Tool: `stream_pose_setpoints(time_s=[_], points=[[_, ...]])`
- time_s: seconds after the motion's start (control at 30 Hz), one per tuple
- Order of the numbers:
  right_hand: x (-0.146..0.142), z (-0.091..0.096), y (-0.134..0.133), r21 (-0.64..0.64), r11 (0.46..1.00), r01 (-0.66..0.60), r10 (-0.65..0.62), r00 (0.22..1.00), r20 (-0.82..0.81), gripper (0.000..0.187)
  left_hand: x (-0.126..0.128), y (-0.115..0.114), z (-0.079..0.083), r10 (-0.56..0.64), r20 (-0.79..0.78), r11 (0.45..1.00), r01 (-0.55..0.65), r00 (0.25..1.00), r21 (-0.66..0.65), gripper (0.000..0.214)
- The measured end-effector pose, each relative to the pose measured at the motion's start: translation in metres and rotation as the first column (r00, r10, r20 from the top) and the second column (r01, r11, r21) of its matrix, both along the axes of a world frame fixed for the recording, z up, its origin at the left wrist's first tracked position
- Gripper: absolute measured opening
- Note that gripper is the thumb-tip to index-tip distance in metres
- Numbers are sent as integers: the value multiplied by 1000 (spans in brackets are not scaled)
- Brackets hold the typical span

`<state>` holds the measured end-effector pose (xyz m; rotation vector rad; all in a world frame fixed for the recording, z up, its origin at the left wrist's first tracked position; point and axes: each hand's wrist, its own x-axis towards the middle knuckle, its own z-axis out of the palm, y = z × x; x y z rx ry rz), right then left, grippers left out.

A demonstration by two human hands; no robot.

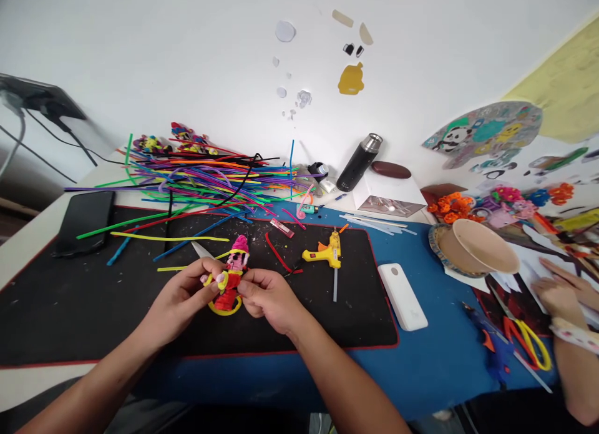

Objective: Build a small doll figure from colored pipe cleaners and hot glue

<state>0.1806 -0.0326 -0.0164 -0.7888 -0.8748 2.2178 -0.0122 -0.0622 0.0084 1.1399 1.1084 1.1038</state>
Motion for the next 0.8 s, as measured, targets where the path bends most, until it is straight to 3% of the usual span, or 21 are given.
stream_pose_setpoints(time_s=[0.33,0.57,0.8], points=[[3,1,2,11,997,76,-76,997,-26,49,7,0,2,-2,198,1000,6,980,-19,33],[8,1,5,32,992,120,-119,992,-40,51,7,-7,-2,-98,365,993,116,926,-28,40],[6,1,7,38,987,158,-156,986,-61,48,19,-13,7,-60,332,992,94,941,-88,40]])
